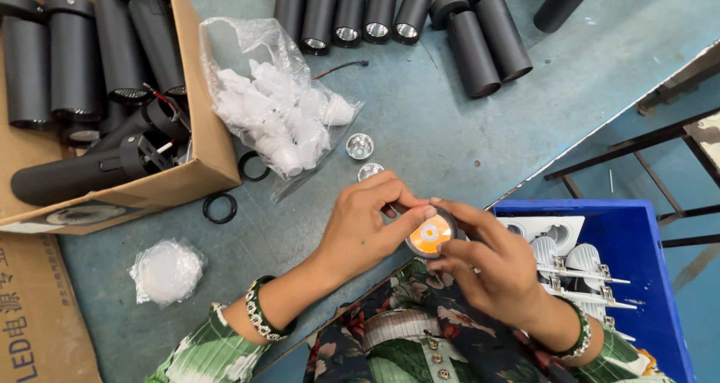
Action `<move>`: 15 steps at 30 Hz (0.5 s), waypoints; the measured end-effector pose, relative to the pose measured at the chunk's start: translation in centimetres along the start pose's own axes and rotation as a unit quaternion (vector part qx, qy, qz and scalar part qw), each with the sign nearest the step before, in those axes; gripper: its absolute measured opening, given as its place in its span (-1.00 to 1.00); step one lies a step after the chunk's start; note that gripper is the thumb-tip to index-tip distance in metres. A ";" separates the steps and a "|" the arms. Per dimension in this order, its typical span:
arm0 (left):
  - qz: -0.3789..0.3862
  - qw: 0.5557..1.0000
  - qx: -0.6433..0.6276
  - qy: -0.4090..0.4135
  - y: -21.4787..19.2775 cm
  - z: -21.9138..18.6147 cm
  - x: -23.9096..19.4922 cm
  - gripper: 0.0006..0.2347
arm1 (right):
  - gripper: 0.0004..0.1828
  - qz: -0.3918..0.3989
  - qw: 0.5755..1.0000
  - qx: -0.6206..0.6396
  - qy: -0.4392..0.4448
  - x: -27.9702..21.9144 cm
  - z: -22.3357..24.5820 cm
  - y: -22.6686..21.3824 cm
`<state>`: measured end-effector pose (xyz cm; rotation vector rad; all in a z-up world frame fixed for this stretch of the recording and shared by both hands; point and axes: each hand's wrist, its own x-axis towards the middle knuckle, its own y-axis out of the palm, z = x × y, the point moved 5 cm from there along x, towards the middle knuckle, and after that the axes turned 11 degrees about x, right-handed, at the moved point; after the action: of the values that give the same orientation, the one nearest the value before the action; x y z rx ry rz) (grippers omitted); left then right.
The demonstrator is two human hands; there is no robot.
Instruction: The person assembles a black cylindrical light fixture by inserting a plastic reflector and lens assembly into the casing, using their hands to align and press the components together.
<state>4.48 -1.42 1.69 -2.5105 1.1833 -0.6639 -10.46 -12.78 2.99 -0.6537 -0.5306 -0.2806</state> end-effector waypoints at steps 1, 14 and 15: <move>-0.003 1.000 -0.005 -0.004 0.1 0.1 0.1 -0.84 | -0.72 0.005 1.000 0.021 0.001 0.0 -0.3 -0.2; 0.005 0.985 0.097 0.144 1.3 -2.1 0.9 -0.60 | -0.77 0.015 0.999 -0.050 0.000 1.8 -2.9 -5.3; 0.030 0.989 0.061 0.133 1.8 -1.7 1.2 -0.59 | -0.76 0.001 0.999 -0.041 -0.005 1.5 -2.6 -5.3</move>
<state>3.10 -3.53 2.70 -2.3284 1.2573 -1.0487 -10.42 -18.66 4.70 -0.7355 -0.5304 -0.2979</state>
